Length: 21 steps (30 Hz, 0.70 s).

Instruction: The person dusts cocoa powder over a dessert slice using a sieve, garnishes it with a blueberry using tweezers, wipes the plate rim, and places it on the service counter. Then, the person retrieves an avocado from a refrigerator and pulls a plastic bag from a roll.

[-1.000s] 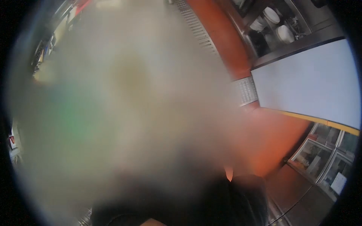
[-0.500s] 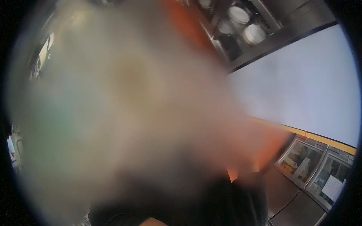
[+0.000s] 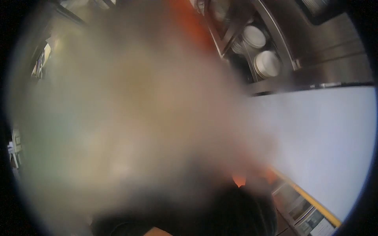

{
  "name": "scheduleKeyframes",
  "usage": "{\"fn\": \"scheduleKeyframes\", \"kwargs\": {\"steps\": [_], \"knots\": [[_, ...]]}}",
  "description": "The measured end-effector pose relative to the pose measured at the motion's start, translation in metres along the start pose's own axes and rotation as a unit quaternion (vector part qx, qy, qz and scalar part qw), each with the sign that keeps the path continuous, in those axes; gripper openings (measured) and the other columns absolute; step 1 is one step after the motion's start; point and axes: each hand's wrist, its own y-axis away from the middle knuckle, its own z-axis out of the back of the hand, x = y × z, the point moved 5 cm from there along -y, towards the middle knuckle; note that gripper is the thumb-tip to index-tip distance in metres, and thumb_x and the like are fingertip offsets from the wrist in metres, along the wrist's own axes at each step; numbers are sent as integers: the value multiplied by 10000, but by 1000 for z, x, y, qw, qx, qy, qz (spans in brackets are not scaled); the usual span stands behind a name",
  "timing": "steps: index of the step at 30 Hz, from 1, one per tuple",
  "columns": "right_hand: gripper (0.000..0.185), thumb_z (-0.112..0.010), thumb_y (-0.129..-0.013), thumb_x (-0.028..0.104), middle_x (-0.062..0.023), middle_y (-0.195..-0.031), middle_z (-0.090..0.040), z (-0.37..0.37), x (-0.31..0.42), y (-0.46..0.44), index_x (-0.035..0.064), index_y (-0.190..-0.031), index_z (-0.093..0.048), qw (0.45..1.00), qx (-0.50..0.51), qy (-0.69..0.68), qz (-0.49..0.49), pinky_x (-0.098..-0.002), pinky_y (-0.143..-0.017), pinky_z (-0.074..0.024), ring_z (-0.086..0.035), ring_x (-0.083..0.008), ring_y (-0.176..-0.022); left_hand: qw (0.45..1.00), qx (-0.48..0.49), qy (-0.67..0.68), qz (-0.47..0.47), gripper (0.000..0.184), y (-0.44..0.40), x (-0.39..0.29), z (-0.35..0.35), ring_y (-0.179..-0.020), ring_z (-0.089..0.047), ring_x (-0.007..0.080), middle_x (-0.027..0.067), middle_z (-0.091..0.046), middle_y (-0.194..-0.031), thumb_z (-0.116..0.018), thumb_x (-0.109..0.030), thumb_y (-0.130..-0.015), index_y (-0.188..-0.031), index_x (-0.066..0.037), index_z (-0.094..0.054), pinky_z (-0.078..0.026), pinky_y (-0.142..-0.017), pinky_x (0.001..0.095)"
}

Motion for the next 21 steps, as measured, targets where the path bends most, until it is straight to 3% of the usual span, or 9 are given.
{"fn": "scheduleKeyframes", "kwargs": {"steps": [2, 4, 8, 12, 13, 17, 21], "knots": [[303, -558, -872, 248, -83, -848, -636, 12, 9, -22, -38, -970, -582, 1000, 6, -1, -13, -271, -617, -513, -620, -138, -723, 1000, -14, 15, -4, 425, -13, 2, -5, -797, -644, 234, 192, -585, -972, -509, 26, -805, -1207, -17, -377, -577, -655, 287], [229, -603, -840, 210, -47, -831, -628, 23, 33, -47, 0, -932, -609, 991, -56, 55, 105, -238, -626, -494, -597, -109, -752, 999, -25, 30, -13, 418, -31, -1, -10, -799, -643, 236, 193, -583, -971, -510, 27, -806, -1202, -17, -384, -578, -657, 289], [151, -620, -806, 149, -20, -840, -615, 50, 73, -110, 33, -902, -626, 971, -88, 142, 174, -213, -603, -453, -556, -76, -730, 997, -50, 51, -28, 407, -76, -18, -16, -789, -642, 234, 184, -585, -964, -509, 43, -802, -1188, -20, -395, -579, -648, 291], [383, -605, -797, 85, -25, -814, -611, 44, 127, -172, 43, -1160, -489, 968, -91, 123, 197, -207, -565, -432, -550, -71, -720, 997, -49, 52, -34, 410, -139, -51, -14, -794, -639, 226, 179, -586, -968, -511, 44, -802, -1189, -28, -396, -578, -635, 289], [570, -577, -795, 39, -34, -824, -609, 48, 131, -198, 84, -1316, -350, 973, -83, 97, 191, -191, -531, -415, -546, -69, -698, 997, -43, 44, -36, 412, -159, -62, -12, -798, -638, 225, 180, -586, -970, -513, 42, -803, -1191, -31, -396, -577, -634, 289], [685, -521, -786, -28, -42, -855, -607, 37, 189, -257, 134, -1395, -253, 956, -80, 158, 233, -166, -477, -379, -514, -48, -638, 997, -26, 52, -51, 421, -237, -110, -4, -803, -636, 224, 175, -591, -973, -517, 39, -799, -1194, -38, -396, -573, -642, 314], [675, -510, -779, -49, -25, -805, -591, 45, 231, -321, 124, -1388, -276, 956, -105, 160, 221, -170, -469, -364, -475, -41, -602, 998, -15, 50, -44, 427, -318, -162, -2, -806, -633, 220, 170, -591, -979, -520, 33, -797, -1197, -38, -388, -572, -639, 322]]}}
